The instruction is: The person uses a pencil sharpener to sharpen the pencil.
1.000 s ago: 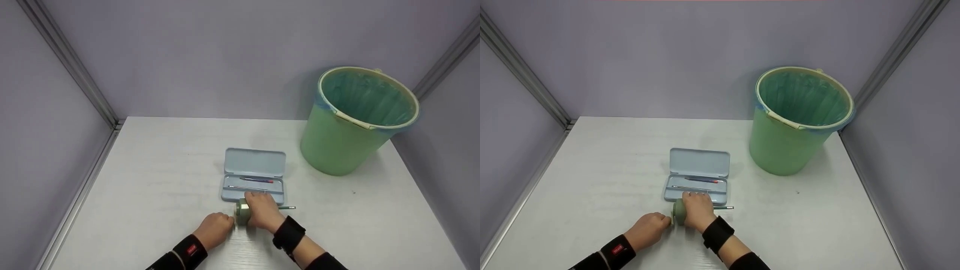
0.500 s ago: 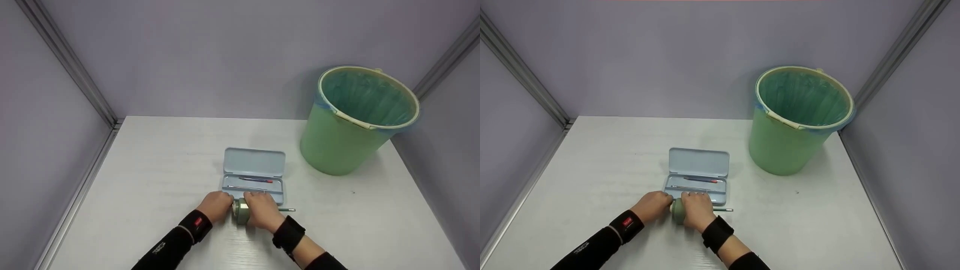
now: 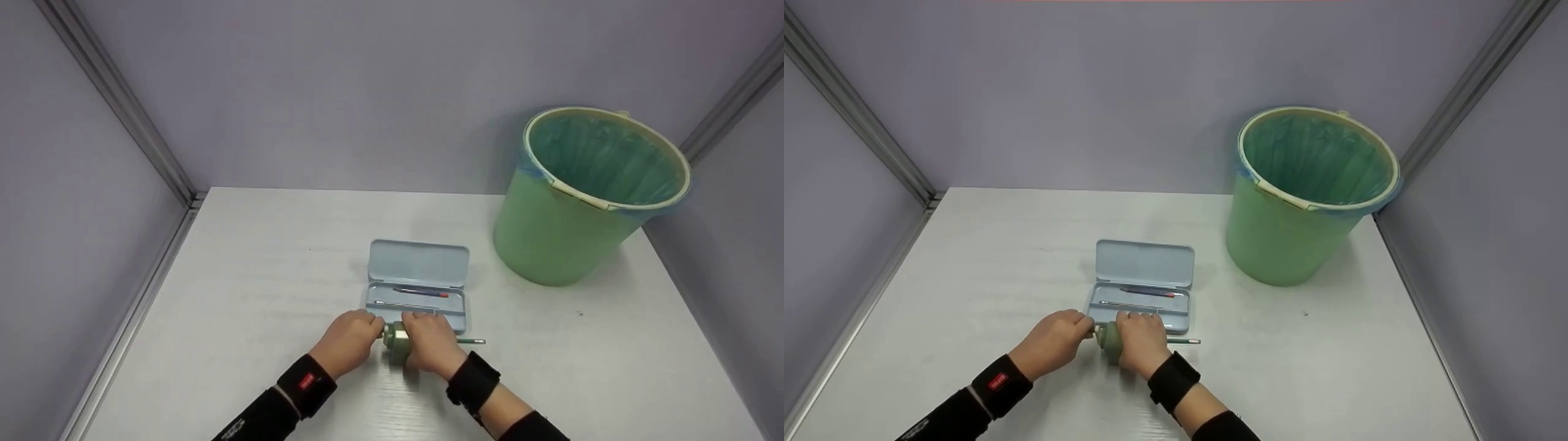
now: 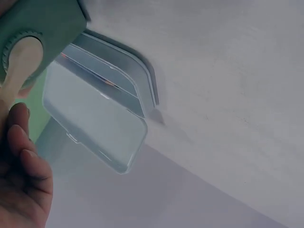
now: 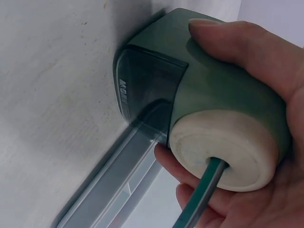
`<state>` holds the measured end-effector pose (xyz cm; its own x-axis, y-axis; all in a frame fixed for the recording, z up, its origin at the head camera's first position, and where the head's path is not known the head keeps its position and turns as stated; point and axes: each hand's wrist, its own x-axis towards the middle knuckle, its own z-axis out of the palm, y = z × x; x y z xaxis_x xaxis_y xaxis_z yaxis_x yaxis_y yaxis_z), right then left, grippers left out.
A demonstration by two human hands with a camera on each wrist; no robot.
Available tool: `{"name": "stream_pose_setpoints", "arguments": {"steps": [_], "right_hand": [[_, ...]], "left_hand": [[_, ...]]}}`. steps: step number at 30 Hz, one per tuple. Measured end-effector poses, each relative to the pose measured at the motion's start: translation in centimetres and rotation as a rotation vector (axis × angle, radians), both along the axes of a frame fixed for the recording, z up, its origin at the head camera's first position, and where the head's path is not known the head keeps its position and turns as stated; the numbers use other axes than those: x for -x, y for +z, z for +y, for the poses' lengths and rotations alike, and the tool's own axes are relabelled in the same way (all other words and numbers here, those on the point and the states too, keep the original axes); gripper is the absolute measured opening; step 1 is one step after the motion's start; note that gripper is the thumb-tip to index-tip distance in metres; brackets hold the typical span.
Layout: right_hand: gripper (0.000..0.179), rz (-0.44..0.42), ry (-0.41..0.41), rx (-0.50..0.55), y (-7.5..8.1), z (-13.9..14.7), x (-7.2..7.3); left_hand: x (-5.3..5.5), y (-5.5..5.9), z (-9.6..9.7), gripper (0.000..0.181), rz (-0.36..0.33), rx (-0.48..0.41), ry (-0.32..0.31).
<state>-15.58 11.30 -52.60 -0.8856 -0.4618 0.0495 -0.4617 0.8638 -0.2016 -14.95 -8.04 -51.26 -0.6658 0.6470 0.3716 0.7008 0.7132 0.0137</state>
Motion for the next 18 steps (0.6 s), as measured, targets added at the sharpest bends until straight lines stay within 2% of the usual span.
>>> {"name": "stream_pose_setpoints", "arguments": {"steps": [5,9,11,15,18], "right_hand": [[0.049,0.012,-0.003,-0.011,-0.1,0.1,0.0],[0.049,0.015,-0.005,-0.017,-0.1,0.2,0.0],[0.049,0.022,0.002,-0.014,0.0,0.2,0.0],[0.047,0.04,0.029,-0.008,0.0,0.3,-0.1],[0.046,0.048,0.046,-0.005,0.0,0.3,-0.1]], "left_hand": [[-2.2,-0.9,-0.3,0.016,-0.021,0.003,-0.04],[-3.0,-2.5,-0.3,0.011,-0.094,0.019,-0.06],[-2.9,-3.3,-0.2,0.008,-0.157,0.028,-0.05],[-2.0,-4.6,0.2,0.008,-0.272,0.044,-0.004],[-1.1,-5.2,0.5,0.008,-0.327,0.028,0.036]]}}
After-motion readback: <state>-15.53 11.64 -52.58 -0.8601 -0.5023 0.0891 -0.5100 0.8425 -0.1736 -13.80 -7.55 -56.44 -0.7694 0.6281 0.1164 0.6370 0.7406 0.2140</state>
